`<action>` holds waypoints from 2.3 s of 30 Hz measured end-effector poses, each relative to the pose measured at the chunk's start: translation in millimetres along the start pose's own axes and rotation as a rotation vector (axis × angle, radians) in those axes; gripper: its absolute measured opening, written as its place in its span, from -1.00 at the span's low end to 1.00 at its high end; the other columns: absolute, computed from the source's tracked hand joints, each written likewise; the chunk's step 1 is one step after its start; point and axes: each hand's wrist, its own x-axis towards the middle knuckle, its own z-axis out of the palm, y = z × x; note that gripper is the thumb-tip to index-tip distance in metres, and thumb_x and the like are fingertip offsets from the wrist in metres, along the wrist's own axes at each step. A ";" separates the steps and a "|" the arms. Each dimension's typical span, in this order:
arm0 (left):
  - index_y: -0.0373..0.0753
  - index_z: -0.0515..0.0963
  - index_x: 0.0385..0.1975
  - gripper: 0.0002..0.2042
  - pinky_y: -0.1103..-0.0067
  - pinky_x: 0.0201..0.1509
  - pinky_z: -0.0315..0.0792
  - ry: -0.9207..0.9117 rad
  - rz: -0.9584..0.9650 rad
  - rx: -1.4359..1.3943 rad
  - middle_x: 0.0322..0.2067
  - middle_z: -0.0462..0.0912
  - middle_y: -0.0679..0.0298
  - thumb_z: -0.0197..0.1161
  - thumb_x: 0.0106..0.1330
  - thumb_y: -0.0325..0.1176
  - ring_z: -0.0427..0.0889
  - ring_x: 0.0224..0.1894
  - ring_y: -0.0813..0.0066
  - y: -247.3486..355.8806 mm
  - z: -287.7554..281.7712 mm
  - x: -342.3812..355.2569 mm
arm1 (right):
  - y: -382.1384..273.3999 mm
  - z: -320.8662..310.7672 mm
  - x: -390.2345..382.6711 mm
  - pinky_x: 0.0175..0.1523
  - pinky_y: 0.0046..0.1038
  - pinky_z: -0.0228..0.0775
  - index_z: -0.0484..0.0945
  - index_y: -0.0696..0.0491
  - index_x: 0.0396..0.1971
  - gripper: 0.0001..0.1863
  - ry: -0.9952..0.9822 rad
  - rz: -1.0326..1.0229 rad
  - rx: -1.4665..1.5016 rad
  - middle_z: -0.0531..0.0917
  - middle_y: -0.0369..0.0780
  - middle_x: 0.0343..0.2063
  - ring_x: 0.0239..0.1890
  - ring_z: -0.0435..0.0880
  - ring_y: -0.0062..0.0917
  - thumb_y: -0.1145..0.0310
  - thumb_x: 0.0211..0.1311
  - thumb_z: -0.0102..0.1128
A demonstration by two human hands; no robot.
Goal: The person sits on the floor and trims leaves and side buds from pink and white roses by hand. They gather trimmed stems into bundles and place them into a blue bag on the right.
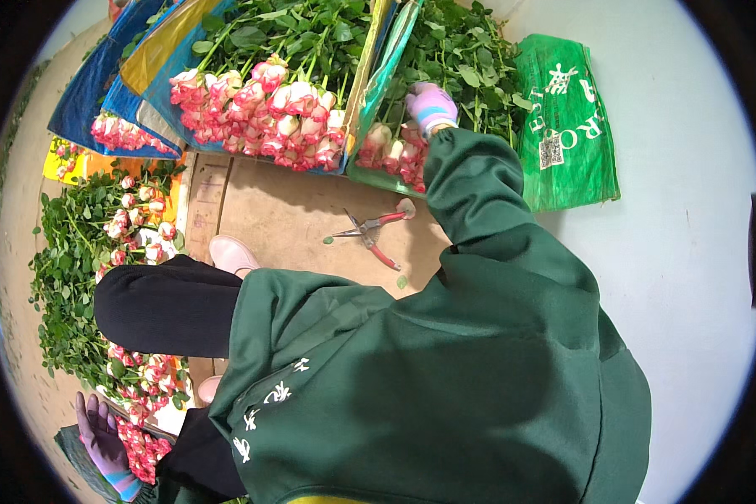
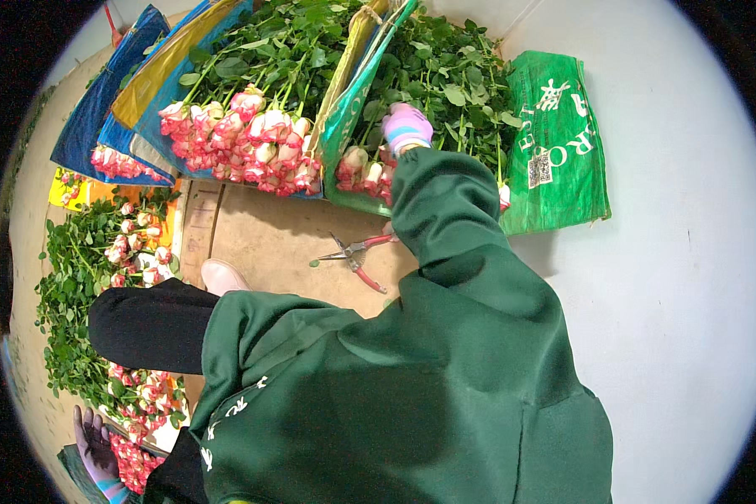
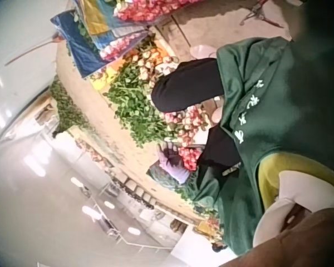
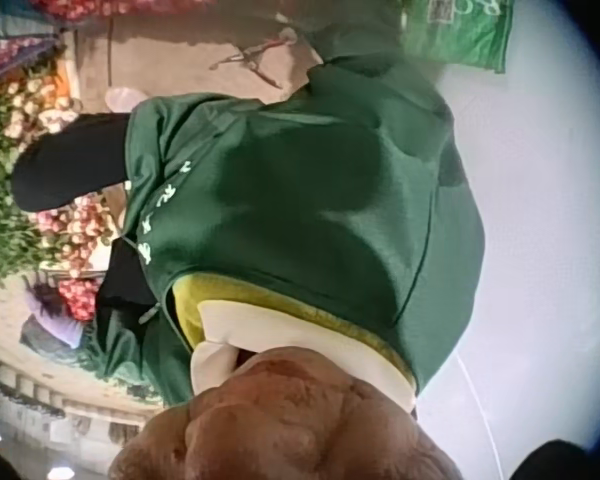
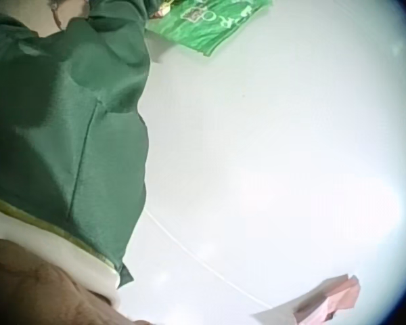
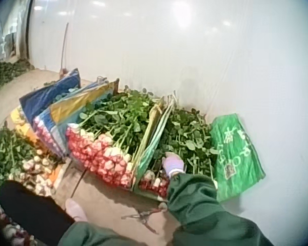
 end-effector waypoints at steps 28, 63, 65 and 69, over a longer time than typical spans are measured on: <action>-0.03 0.13 0.29 -0.52 0.54 0.26 0.02 0.138 -0.107 -0.094 0.25 0.17 0.18 -0.18 0.38 -0.13 0.18 0.26 0.35 -36.5 -39.3 6.7 | 48.9 -13.3 18.7 0.05 -0.56 0.33 0.48 0.07 0.02 -0.58 -0.534 -0.198 0.187 0.61 -0.28 -0.11 -0.09 0.55 -0.59 0.28 0.16 0.18; -0.10 0.14 0.28 -0.54 0.54 0.11 0.21 0.132 -0.027 -0.070 0.26 0.16 0.10 -0.21 0.36 -0.26 0.25 0.23 0.22 -31.4 -70.5 -15.6 | 172.6 -67.2 -36.8 0.04 -0.62 0.33 0.54 -0.02 -0.03 -0.65 0.012 -0.046 0.728 0.62 -0.33 -0.12 -0.13 0.55 -0.66 0.26 0.17 0.16; -0.11 0.15 0.28 -0.54 0.54 0.08 0.24 0.132 -0.024 -0.056 0.26 0.17 0.08 -0.22 0.36 -0.29 0.26 0.23 0.21 -29.6 -67.7 -22.6 | 177.5 -52.6 -40.6 0.04 -0.60 0.34 0.53 -0.03 -0.03 -0.63 -0.092 0.004 0.528 0.63 -0.29 -0.12 -0.12 0.57 -0.63 0.22 0.14 0.19; -0.07 0.10 0.29 -0.52 0.49 0.32 -0.01 0.062 0.023 -0.235 0.29 0.13 0.22 -0.17 0.38 -0.15 0.16 0.28 0.34 -44.4 -105.6 -10.4 | 164.6 -20.4 -40.0 0.06 -0.41 0.35 0.52 -0.03 -0.03 -0.57 -0.263 0.016 0.109 0.59 -0.11 -0.11 -0.07 0.57 -0.33 0.07 0.16 0.05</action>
